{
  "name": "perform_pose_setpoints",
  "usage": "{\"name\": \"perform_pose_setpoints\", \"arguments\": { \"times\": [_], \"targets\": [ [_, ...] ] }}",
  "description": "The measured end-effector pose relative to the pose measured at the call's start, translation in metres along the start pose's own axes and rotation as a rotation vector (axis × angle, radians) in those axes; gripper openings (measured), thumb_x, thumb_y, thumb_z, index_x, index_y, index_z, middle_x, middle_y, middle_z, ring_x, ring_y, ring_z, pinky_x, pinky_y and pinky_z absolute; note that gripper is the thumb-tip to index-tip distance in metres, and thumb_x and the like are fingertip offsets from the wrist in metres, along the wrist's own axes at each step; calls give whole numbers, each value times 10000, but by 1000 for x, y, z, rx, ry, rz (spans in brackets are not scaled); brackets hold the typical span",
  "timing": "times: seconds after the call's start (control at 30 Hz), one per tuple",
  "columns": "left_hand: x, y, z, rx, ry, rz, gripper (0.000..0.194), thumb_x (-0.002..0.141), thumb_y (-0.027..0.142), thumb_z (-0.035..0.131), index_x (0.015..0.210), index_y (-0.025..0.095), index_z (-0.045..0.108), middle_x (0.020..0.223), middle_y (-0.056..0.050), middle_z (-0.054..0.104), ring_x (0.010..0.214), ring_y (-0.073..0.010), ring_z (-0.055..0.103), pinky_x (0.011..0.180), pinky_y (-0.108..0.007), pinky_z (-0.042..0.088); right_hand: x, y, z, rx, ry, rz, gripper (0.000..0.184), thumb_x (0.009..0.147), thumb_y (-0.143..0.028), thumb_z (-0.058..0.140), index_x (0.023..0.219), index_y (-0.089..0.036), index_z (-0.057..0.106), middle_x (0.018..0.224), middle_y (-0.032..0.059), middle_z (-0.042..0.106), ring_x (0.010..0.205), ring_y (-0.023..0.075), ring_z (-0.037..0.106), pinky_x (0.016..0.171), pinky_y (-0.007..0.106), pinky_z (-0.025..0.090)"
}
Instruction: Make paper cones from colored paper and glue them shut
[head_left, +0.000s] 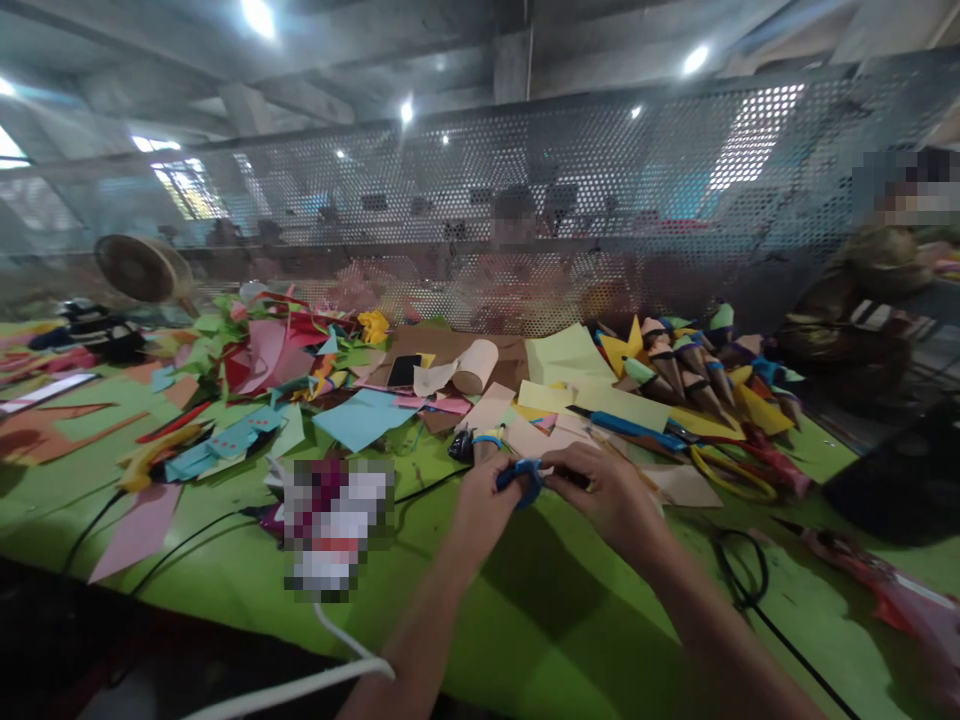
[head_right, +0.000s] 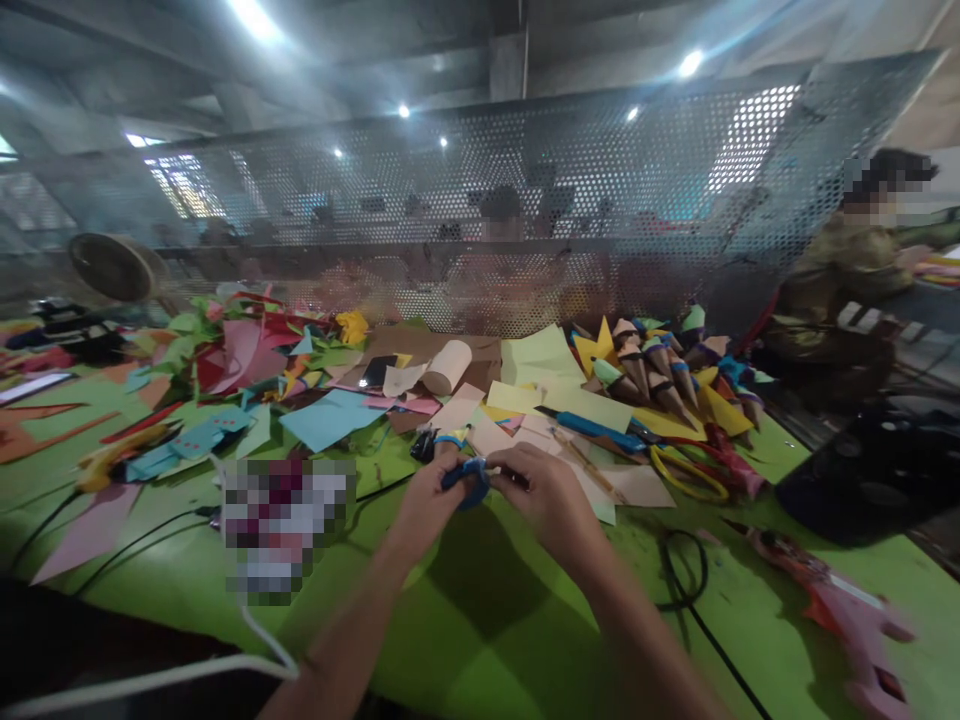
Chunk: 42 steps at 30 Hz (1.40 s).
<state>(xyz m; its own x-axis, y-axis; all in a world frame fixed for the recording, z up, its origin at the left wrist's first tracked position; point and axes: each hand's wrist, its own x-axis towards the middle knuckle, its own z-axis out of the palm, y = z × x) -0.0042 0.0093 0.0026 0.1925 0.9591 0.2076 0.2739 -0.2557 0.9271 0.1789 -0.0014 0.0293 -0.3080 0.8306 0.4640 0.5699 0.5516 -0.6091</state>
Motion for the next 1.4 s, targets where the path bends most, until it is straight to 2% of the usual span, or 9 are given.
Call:
{"name": "perform_pose_setpoints", "arguments": {
  "times": [0.37, 0.47, 0.57, 0.63, 0.73, 0.83, 0.93, 1.1, 1.4],
  "targets": [
    [-1, 8, -1, -49, -48, -20, 105, 793, 259, 559, 767, 176, 617, 777, 2, 541, 762, -162, 506, 704, -256, 390, 1, -4, 0, -162, -57, -44, 105, 868, -121, 603, 905, -202, 659, 836, 41, 672, 768, 193, 624, 675, 278, 437],
    [-2, 11, -2, -62, -64, -31, 94, 793, 254, 553, 770, 180, 606, 775, 8, 531, 746, -154, 495, 689, -248, 387, 0, -7, 0, -188, -44, -51, 115, 845, -102, 572, 852, -198, 634, 797, 37, 649, 734, 188, 597, 653, 278, 416],
    [-3, 13, -2, -82, -77, -22, 101, 807, 263, 555, 820, 184, 617, 802, 2, 549, 781, -162, 505, 725, -253, 402, 1, -10, 2, -178, 8, 6, 106, 785, -100, 564, 798, -198, 599, 745, 22, 614, 671, 172, 555, 609, 273, 388],
    [-3, 13, -2, -102, -72, -21, 113, 812, 278, 563, 834, 184, 622, 815, -3, 563, 804, -172, 516, 754, -263, 410, 1, -11, 3, -78, 34, 93, 75, 757, -132, 567, 773, -204, 582, 703, 3, 588, 627, 157, 527, 582, 266, 380],
    [-3, 14, -2, -160, -71, -40, 136, 814, 307, 577, 851, 185, 627, 833, -7, 586, 833, -181, 536, 792, -274, 419, 2, -9, 4, 223, 41, 247, 25, 746, -224, 586, 761, -205, 579, 652, -21, 551, 593, 142, 502, 552, 255, 384],
    [-2, 13, -3, -190, -54, -63, 157, 814, 332, 589, 847, 185, 630, 855, -7, 590, 857, -183, 543, 819, -276, 418, 4, -6, 4, 504, 44, 362, 135, 711, -302, 651, 759, -197, 582, 632, -36, 519, 562, 123, 467, 511, 239, 368],
    [-2, 12, -4, -212, -31, -77, 166, 810, 340, 597, 832, 181, 635, 848, -6, 585, 856, -182, 541, 818, -277, 420, 4, -7, 2, 653, 48, 422, 205, 698, -341, 714, 766, -192, 591, 646, -37, 515, 559, 112, 452, 496, 226, 369],
    [-2, 12, -4, -267, -45, -69, 169, 799, 314, 602, 859, 170, 665, 835, -11, 616, 834, -179, 555, 809, -279, 437, 4, -8, 1, 750, 106, 445, 272, 691, -385, 768, 786, -187, 607, 705, -27, 543, 585, 105, 462, 518, 224, 385],
    [-2, 8, -1, -205, -51, -56, 268, 789, 398, 662, 900, 160, 715, 823, -32, 632, 814, -187, 553, 751, -278, 445, 4, -5, 3, 744, 100, 438, 327, 700, -445, 791, 805, -194, 609, 673, -30, 531, 592, 115, 460, 542, 239, 386]
  ]
}}
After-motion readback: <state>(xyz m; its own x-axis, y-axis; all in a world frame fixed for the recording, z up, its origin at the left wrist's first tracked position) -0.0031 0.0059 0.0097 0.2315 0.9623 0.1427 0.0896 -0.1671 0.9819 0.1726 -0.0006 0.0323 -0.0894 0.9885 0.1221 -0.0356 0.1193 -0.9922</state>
